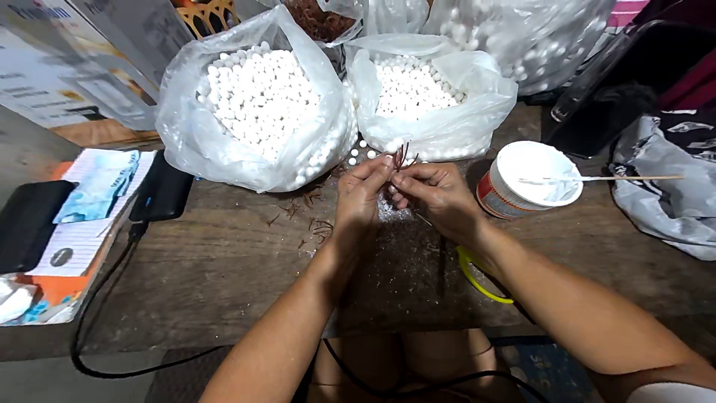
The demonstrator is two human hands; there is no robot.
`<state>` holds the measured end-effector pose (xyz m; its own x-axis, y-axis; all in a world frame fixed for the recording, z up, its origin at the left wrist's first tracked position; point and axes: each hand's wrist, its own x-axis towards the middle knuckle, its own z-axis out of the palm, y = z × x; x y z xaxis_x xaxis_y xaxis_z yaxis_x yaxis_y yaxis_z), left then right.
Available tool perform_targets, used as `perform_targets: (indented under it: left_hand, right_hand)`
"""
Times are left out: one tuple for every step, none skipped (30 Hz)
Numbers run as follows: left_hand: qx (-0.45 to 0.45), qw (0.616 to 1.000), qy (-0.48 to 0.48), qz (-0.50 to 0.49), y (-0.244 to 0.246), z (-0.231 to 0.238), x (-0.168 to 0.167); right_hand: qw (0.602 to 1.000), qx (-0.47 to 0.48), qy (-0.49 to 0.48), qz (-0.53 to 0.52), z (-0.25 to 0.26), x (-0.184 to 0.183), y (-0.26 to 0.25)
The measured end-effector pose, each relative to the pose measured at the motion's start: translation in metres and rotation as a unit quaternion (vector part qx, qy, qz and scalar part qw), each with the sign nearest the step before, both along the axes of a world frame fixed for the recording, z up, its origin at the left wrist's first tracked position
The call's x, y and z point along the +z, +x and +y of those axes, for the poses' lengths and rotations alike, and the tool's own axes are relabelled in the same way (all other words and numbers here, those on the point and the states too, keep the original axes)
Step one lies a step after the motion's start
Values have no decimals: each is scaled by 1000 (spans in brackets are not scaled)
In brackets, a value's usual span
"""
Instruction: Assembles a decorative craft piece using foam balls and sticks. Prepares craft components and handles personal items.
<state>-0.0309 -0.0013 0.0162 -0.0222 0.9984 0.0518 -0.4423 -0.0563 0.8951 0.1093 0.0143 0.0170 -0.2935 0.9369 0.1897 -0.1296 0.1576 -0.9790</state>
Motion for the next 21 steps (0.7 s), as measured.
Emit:
perform_targets:
  left_hand:
    - [25, 1000, 5, 12, 1, 0, -1]
    - [58, 998, 17, 31, 2, 0, -2]
    - [93, 993, 38, 59, 4, -1, -3]
    - [126, 986, 68, 85, 6, -2, -4]
    - [148, 978, 104, 101, 7, -2, -6]
    - [157, 972, 135, 107, 9, -3, -7]
    - [156, 969, 155, 111, 9, -3, -7]
    - [150, 968, 167, 114, 9, -3, -7]
    - [143, 967, 173, 117, 9, -3, -9]
    - [138, 968, 176, 117, 9, -2, -10]
    - [135, 968, 177, 115, 9, -2, -10]
    - [132, 969, 174, 115, 9, -1, -10]
    - [131, 970, 167, 116, 9, -1, -10]
    - [129, 973, 154, 114, 9, -1, -10]
    - [124, 977, 137, 110, 9, -1, -9]
    - [116, 982, 114, 100, 9, -1, -9]
    - [107, 986, 95, 87, 9, -1, -8]
    - [96, 989, 82, 79, 9, -1, -8]
    - [84, 991, 75, 75, 8, 0, -8]
    - [74, 992, 73, 74, 7, 0, -8]
    - [69, 992, 75, 76, 6, 1, -8]
  right_hand:
    - [1000, -10, -3, 1, 1, 0, 0]
    - [1000, -20, -5, 0, 2, 0, 0]
    - [1000, -29, -6, -3, 2, 0, 0]
    - [999, -38, -5, -6, 2, 0, 0]
    - [999, -44, -2, -10, 2, 0, 0]
    - [999, -49, 6, -15, 2, 0, 0]
    - [998, -52, 18, -21, 2, -1, 0]
    - [998, -55, 33, -29, 2, -2, 0]
    - [996, -58, 50, -42, 2, -3, -1]
    - [994, -58, 73, -56, 1, -5, -1]
    - [991, -56, 96, -69, 2, -7, -2]
    - [989, -55, 112, -77, 2, -7, -2]
    - [988, -54, 118, -81, 1, -7, -2]
    - [988, -54, 118, -83, 1, -7, -2]
    - [988, -55, 118, -84, 1, -6, -2]
    - [988, -55, 119, -86, 1, -6, -2]
    - [987, -56, 120, -87, 1, -6, -1]
    - [987, -57, 120, -87, 0, -5, -1]
    - [988, -57, 114, -87, 0, -5, -1]
    - [989, -58, 103, -85, 0, -4, -1]
    - [991, -58, 90, -83, -1, -3, -1]
